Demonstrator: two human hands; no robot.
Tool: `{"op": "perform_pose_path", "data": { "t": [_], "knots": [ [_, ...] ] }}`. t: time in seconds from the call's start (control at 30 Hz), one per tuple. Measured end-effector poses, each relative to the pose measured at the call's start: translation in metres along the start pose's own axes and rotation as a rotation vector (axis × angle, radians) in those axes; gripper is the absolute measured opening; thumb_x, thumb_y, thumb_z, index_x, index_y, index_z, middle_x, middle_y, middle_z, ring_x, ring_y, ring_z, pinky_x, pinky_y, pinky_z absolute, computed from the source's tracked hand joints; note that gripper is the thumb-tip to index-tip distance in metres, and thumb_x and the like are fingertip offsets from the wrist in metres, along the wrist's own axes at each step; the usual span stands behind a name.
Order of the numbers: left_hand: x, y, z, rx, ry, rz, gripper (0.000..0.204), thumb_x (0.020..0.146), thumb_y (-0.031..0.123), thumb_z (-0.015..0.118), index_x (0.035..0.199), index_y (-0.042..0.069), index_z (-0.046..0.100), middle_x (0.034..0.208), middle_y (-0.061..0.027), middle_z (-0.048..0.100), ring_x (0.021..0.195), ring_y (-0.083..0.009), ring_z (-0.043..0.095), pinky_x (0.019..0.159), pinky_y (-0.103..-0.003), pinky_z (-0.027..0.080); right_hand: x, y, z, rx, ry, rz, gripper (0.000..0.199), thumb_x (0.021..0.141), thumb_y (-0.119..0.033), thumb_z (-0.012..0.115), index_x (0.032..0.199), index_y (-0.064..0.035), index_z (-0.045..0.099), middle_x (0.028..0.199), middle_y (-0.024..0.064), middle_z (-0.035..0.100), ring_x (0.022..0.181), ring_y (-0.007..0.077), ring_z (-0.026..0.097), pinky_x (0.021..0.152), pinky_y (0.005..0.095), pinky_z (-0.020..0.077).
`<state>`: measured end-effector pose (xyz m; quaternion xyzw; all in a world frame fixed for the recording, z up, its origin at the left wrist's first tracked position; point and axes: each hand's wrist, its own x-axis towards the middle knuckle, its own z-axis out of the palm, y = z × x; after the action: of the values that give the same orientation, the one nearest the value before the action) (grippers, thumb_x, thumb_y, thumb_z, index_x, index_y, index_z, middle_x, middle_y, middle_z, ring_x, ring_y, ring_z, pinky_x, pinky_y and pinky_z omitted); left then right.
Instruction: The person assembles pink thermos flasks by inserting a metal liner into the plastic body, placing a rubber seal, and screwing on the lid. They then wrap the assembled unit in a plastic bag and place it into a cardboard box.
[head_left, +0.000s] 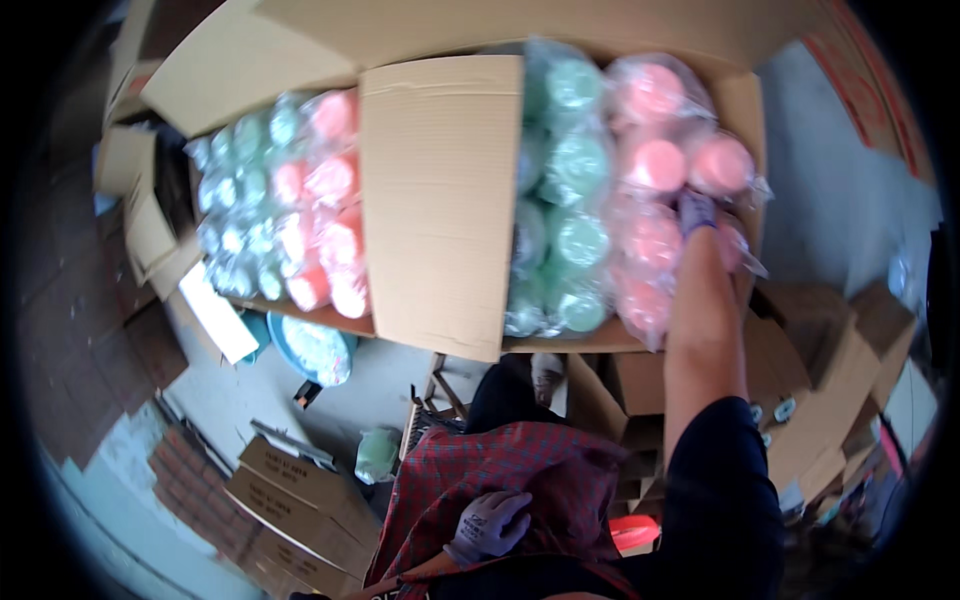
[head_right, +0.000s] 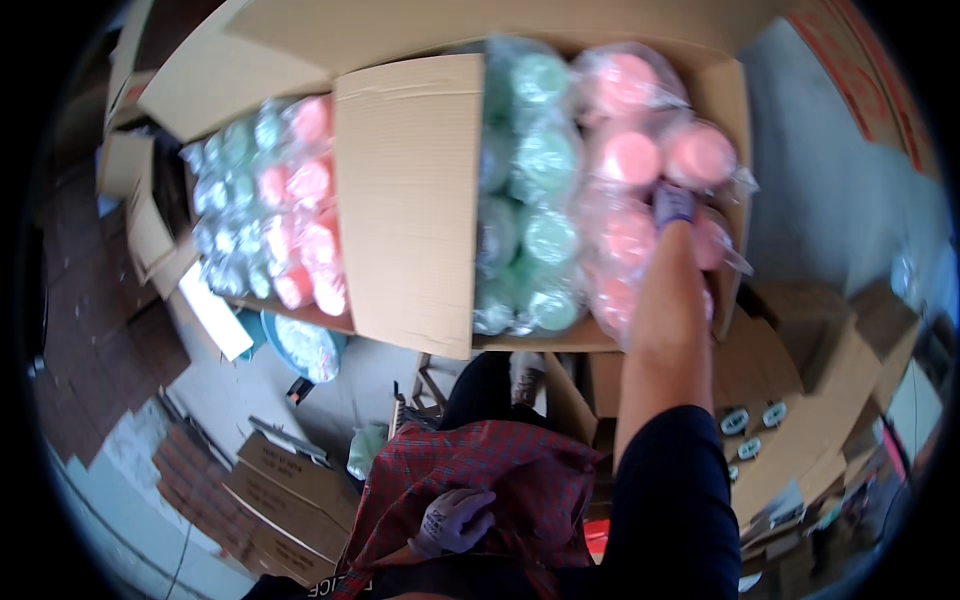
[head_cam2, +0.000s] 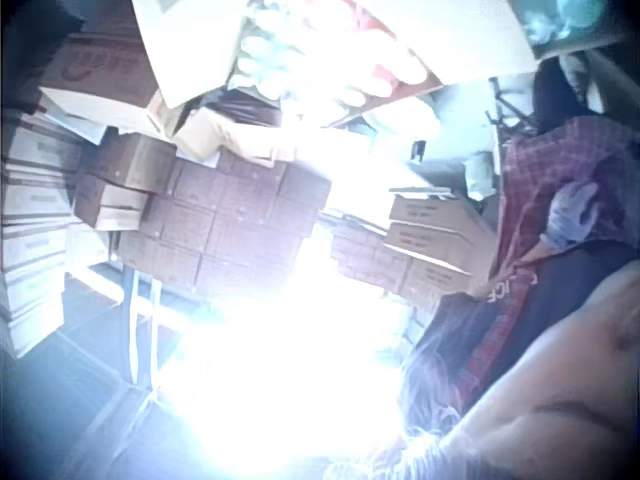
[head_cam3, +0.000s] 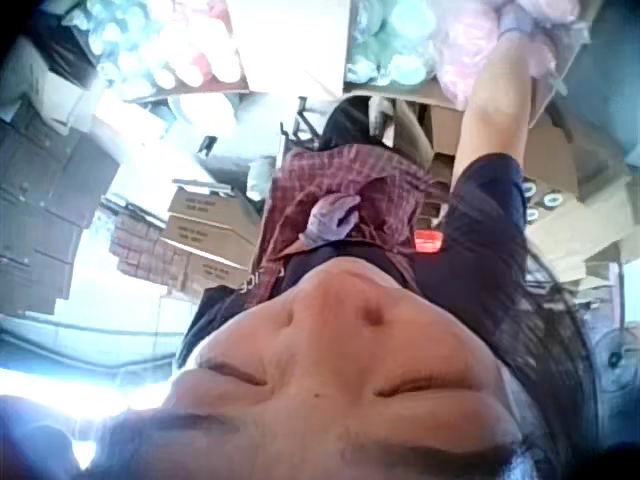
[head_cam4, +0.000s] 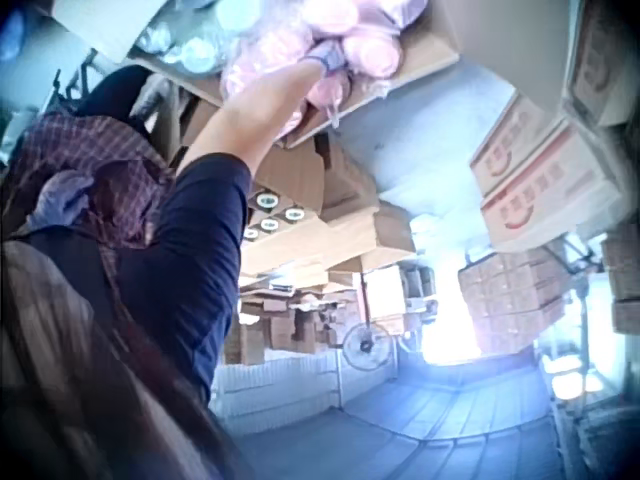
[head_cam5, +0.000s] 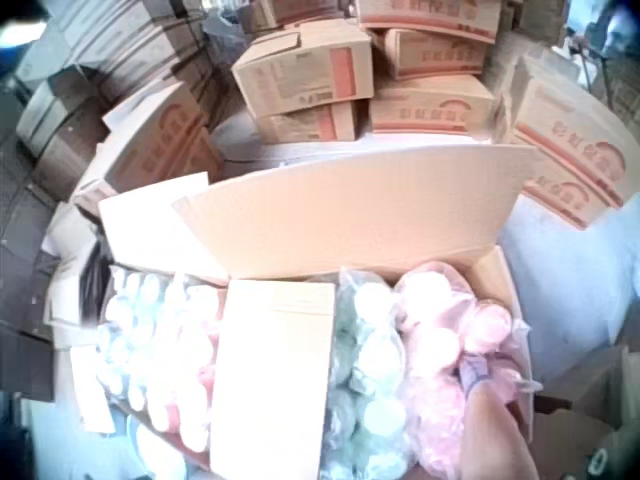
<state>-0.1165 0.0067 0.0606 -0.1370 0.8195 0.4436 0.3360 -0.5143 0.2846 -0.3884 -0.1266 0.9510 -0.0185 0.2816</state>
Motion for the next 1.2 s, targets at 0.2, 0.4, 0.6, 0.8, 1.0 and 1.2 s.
{"op": "perform_pose_path", "data": {
  "t": [0.2, 0.4, 0.6, 0.8, 1.0, 1.2],
  "knots": [
    [-0.021, -0.026, 0.008, -0.163, 0.077, 0.0, 0.034, 0.083, 0.02, 0.066, 0.114, 0.006, 0.063, 0.096, -0.013, 0.066, 0.087, -0.0314, 0.065, 0.077, -0.041, 0.053, 0.017, 0.062, -0.002, 0.182, 0.08, -0.207, 0.029, 0.091, -0.014, 0.046, 0.112, -0.0052, 0.063, 0.113, 0.0221, 0.064, 0.104, 0.0371, 0.061, 0.09, 0.0419, 0.0487],
    [-0.041, -0.02, 0.029, -0.188, 0.112, -0.016, 0.037, 0.087, 0.026, 0.062, 0.118, 0.007, 0.061, 0.109, -0.0154, 0.064, 0.102, -0.0334, 0.061, 0.089, -0.043, 0.048, -0.118, -0.048, -0.124, 0.428, 0.218, 0.334, 0.056, 0.088, -0.047, 0.051, 0.117, -0.0006, 0.058, 0.107, 0.0265, 0.065, 0.102, 0.0465, 0.059, 0.086, 0.0506, 0.0475],
    [-0.09, -0.031, 0.026, -0.316, 0.298, -0.011, 0.035, 0.086, 0.025, 0.063, 0.116, 0.007, 0.061, 0.113, -0.0162, 0.063, 0.107, -0.0352, 0.059, 0.094, -0.043, 0.047, -0.274, -0.083, -0.104, 0.303, -0.007, 0.087, 0.028, 0.085, -0.028, 0.061, 0.095, -0.0019, 0.064, 0.086, 0.0187, 0.064, 0.082, 0.0309, 0.061, 0.076, 0.039, 0.05],
    [-0.162, -0.106, -0.056, -0.436, 0.928, -0.355, 0.035, 0.084, 0.024, 0.065, 0.11, 0.001, 0.064, 0.1, -0.0153, 0.066, 0.09, -0.0274, 0.066, 0.081, -0.036, 0.052, -0.433, -0.228, -0.128, 0.485, -0.559, 0.037, 0.038, 0.086, -0.023, 0.063, 0.111, 0.0053, 0.065, 0.1, 0.0159, 0.07, 0.093, 0.023, 0.064, 0.084, 0.033, 0.0493],
    [-0.277, -0.244, 0.014, -0.515, 0.26, -0.917, 0.048, 0.078, 0.041, 0.06, 0.11, 0.007, 0.068, 0.102, -0.02, 0.069, 0.101, -0.0345, 0.065, 0.089, -0.041, 0.05, -0.456, -0.261, -0.089, 0.542, -0.77, -0.091, 0.043, 0.087, -0.033, 0.061, 0.114, 0.0001, 0.066, 0.109, 0.0197, 0.069, 0.103, 0.0299, 0.065, 0.089, 0.0359, 0.0489],
    [-0.355, -0.304, 0.021, -0.477, -0.113, -1.111, 0.063, 0.08, 0.053, 0.061, 0.124, 0.007, 0.062, 0.132, -0.0206, 0.056, 0.123, -0.0337, 0.054, 0.1, -0.041, 0.045, -0.437, -0.256, -0.132, 0.627, -0.502, -0.036, 0.028, 0.093, -0.021, 0.059, 0.113, -0.0016, 0.063, 0.082, 0.0047, 0.062, 0.068, 0.0119, 0.055, 0.059, 0.0257, 0.0449]
  ]
}}
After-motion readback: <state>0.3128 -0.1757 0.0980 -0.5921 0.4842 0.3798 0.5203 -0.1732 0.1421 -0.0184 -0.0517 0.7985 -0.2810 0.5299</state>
